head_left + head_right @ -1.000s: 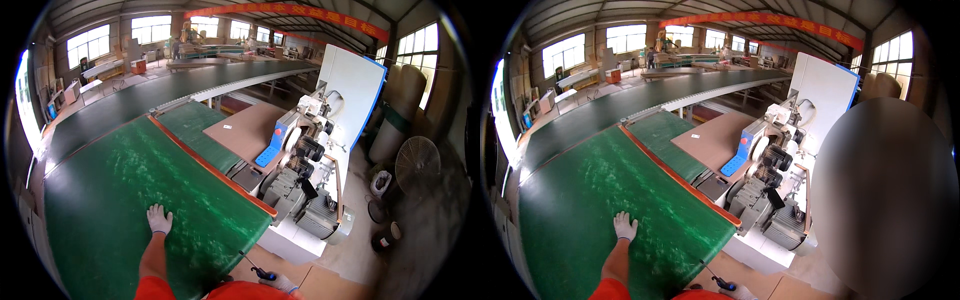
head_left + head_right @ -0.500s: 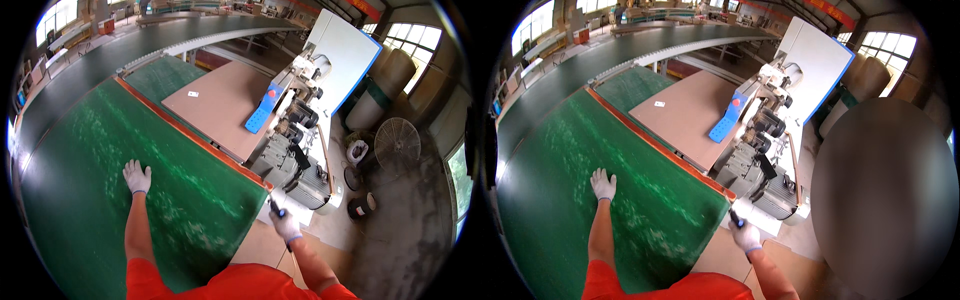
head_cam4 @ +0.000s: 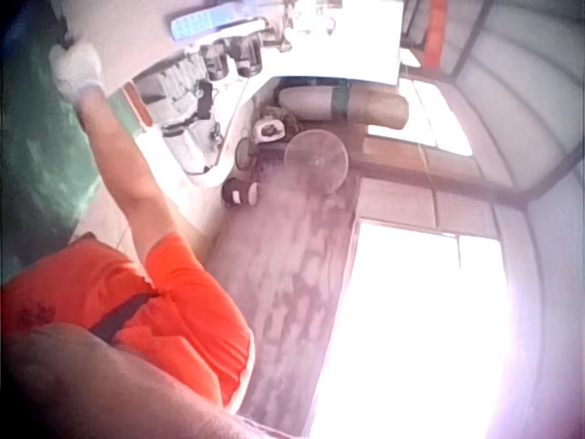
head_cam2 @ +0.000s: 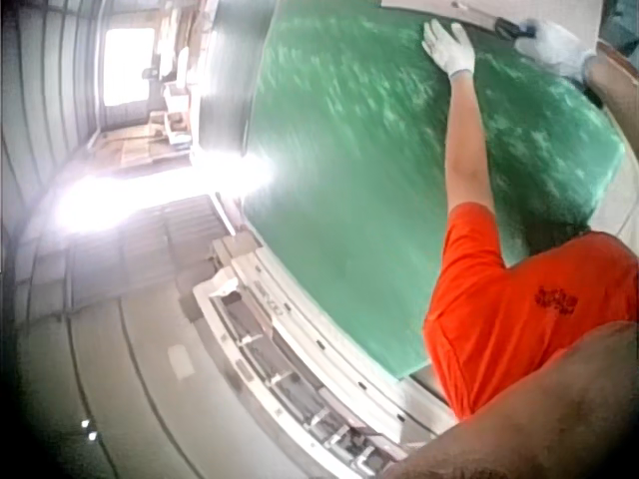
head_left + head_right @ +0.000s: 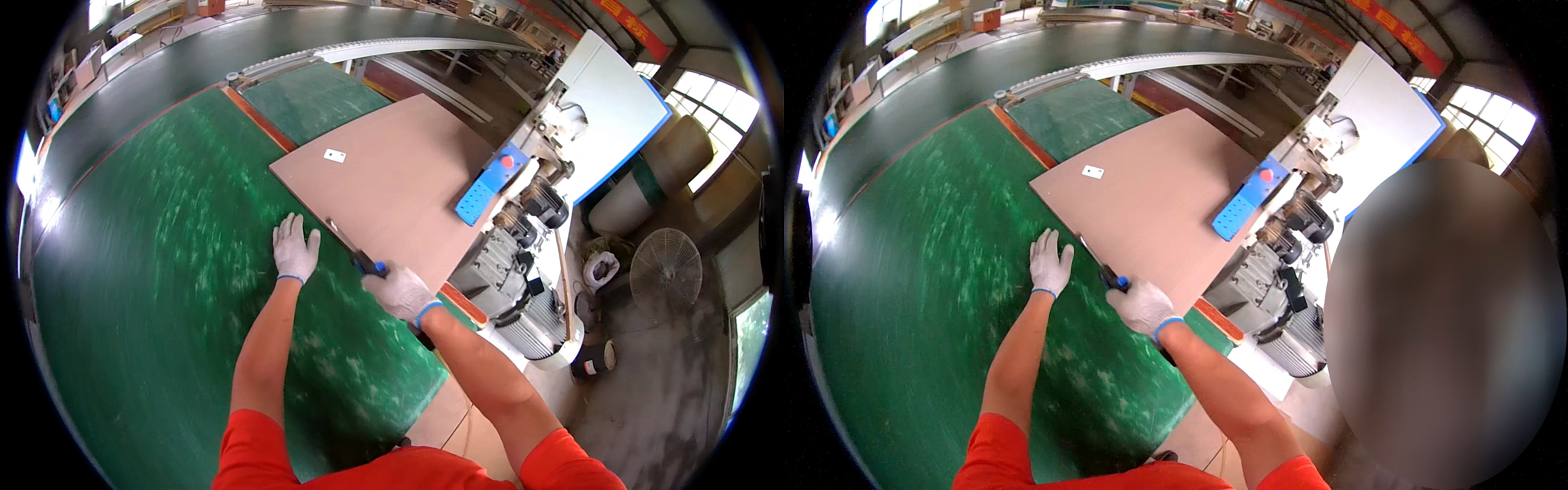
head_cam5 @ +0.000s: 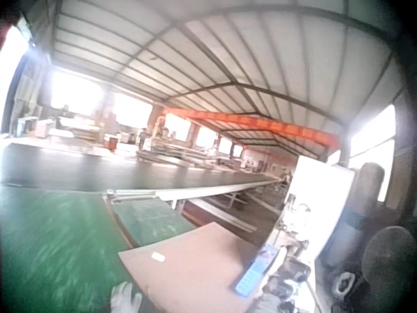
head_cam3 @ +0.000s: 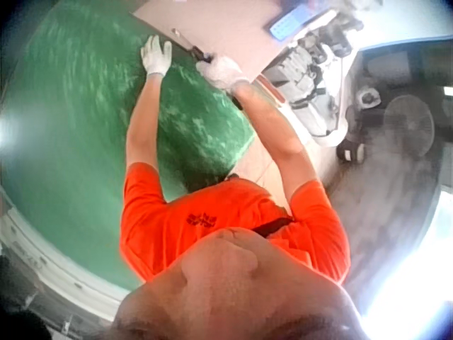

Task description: The person picks up large rectangular wood panels from a stack and places them onto a machine conveyor belt. They use a handheld tool to apply a substance to the edges of the panels as they move along the belt. The person then removes the treated panels and stacks them on the floor.

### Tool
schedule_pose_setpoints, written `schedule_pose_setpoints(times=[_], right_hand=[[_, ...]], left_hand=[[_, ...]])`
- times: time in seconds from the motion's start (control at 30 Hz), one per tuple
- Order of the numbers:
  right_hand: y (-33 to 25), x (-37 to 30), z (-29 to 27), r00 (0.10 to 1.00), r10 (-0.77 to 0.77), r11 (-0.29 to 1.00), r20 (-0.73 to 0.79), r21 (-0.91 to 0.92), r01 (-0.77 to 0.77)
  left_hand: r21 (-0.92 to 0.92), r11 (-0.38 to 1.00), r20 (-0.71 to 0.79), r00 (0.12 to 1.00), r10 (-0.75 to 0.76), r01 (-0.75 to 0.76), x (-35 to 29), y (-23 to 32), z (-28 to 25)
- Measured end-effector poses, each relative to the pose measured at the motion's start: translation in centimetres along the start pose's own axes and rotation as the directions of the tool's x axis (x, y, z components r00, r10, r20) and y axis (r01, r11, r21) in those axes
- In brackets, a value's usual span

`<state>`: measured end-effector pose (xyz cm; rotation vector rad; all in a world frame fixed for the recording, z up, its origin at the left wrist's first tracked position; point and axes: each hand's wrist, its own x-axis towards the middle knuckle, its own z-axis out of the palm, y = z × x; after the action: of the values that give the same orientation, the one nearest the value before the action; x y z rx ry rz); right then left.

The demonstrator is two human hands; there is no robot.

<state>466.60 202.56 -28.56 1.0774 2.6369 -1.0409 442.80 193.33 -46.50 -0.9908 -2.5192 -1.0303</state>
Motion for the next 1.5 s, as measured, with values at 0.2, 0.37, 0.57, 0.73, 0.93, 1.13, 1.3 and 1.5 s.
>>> schedule_pose_setpoints(times=[0.2, 0.37, 0.57, 0.73, 0.93, 1.13, 1.3, 1.5], right_hand=[[-4.4, 4.2, -0.9, 0.998, 0.006, 0.99, -0.064, -0.14, -0.015], [7.7, 6.7, -4.2, 0.898, 0.26, 0.96, -0.356, 0.0, -0.279], [14.1, -4.2, -8.4, 0.929, 0.35, 0.936, -0.123, -0.003, -0.353], [21.7, -15.2, -8.1, 0.684, 0.535, 0.839, -0.496, 0.405, -0.363], [17.4, -22.4, -6.4, 0.713, 0.574, 0.818, -0.402, 0.32, -0.478], [18.0, -28.2, -0.4, 0.878, 0.479, 0.748, 0.005, 0.522, -0.41], [24.8, -33.2, 8.5, 0.908, 0.389, 0.537, 0.154, 0.763, -0.36], [29.0, -40.6, 12.2, 0.919, 0.289, 0.237, 0.267, 0.911, -0.339]], left_hand=[[0.221, 0.973, -0.001, 0.997, -0.072, 0.071, 7.4, -5.3, 0.0], [0.49, 0.871, 0.209, 0.965, -0.161, 0.04, 14.1, -8.2, -0.8], [0.504, 0.849, 0.116, 0.962, -0.246, 0.157, 14.8, -9.1, -3.8], [0.45, 0.887, 0.046, 0.989, -0.139, 0.104, 11.6, -10.5, -6.0], [0.489, 0.861, -0.002, 0.987, -0.159, 0.14, 4.4, -12.6, -10.9], [0.535, 0.822, -0.095, 0.981, -0.171, 0.195, -6.4, -12.4, -15.8], [0.551, 0.796, -0.111, 0.968, -0.225, 0.249, -17.7, -5.8, -19.0], [0.548, 0.777, -0.099, 0.946, -0.308, 0.31, -34.5, 2.2, -24.5]])
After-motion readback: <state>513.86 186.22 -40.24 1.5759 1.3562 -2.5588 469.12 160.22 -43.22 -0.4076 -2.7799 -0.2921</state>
